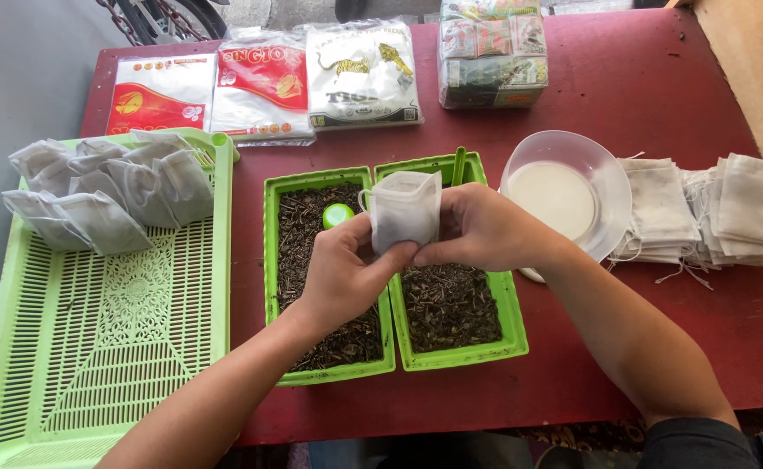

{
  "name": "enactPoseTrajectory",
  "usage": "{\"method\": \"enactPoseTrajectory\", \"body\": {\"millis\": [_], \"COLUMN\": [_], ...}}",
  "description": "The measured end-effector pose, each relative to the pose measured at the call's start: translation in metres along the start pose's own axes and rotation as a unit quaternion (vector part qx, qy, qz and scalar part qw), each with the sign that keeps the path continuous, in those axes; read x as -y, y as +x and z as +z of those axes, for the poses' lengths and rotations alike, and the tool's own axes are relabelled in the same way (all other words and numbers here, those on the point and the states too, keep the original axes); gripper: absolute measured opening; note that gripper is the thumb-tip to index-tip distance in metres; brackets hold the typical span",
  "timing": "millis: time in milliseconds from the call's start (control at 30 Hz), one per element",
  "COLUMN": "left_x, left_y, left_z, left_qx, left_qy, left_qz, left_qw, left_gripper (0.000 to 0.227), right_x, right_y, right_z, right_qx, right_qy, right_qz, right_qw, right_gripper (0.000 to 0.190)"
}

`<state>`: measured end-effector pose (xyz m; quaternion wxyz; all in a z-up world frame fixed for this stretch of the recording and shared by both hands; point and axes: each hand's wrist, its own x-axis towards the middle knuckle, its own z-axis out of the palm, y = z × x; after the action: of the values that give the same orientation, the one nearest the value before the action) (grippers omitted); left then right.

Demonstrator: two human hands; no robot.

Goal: Filling small fabric bags with loose tea leaves using a spoon and tying them closed.

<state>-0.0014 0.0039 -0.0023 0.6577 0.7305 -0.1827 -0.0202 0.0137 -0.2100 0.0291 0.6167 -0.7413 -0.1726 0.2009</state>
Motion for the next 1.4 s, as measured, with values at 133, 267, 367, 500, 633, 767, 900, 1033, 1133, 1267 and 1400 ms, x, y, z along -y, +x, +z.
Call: {"method": "enactPoseTrajectory", "body": {"millis": [133, 267, 367, 500, 633, 767, 900, 1033, 1133, 1267, 1400], "left_x": [-0.006, 0.005, 0.003, 0.006, 0.004, 0.001, 0.021, 0.015, 0.013, 0.02, 0.023], "left_y": [0.002, 0.0, -0.001, -0.004, -0.003, -0.001, -0.001, -0.001, -0.002, -0.003, -0.005], "left_z": [-0.001, 0.003, 0.006, 0.007, 0.004, 0.001, -0.005, -0.002, 0.001, 0.005, 0.007], "left_qx": [0.04, 0.053, 0.043, 0.036, 0.065, 0.046, -0.028, -0.024, -0.011, -0.004, -0.001], "left_qy": [-0.04, -0.058, -0.063, -0.049, -0.008, -0.074, -0.075, -0.123, -0.137, -0.156, -0.146], "left_qz": [-0.002, -0.022, -0.027, -0.018, -0.005, 0.029, 0.061, 0.044, 0.031, 0.023, 0.027], "left_qw": [0.998, 0.997, 0.997, 0.998, 0.998, 0.996, 0.995, 0.991, 0.99, 0.987, 0.989], "left_gripper": [0.034, 0.028, 0.023, 0.02, 0.026, 0.029, 0.016, 0.014, 0.013, 0.012, 0.012], "right_x": [0.021, 0.019, 0.011, 0.005, 0.021, 0.023, 0.01, 0.021, 0.009, 0.0, 0.005], "right_y": [-0.002, -0.002, 0.0, -0.001, -0.006, -0.006, -0.006, -0.004, -0.003, -0.001, -0.001], "right_z": [0.0, -0.002, -0.007, -0.009, -0.007, -0.006, -0.005, -0.001, -0.003, -0.002, 0.006], "right_qx": [-0.026, -0.022, -0.013, -0.024, -0.026, 0.0, 0.001, -0.015, -0.056, -0.098, -0.099], "right_qy": [-0.056, -0.075, -0.058, -0.006, -0.017, -0.043, -0.076, -0.083, -0.069, -0.099, -0.142], "right_qz": [-0.015, -0.013, -0.004, -0.048, -0.068, -0.053, -0.008, 0.008, -0.011, -0.059, -0.122], "right_qw": [0.998, 0.997, 0.998, 0.999, 0.997, 0.998, 0.997, 0.996, 0.996, 0.988, 0.977], "right_gripper": [0.018, 0.016, 0.022, 0.018, 0.011, 0.009, 0.015, 0.018, 0.049, 0.053, 0.037]}}
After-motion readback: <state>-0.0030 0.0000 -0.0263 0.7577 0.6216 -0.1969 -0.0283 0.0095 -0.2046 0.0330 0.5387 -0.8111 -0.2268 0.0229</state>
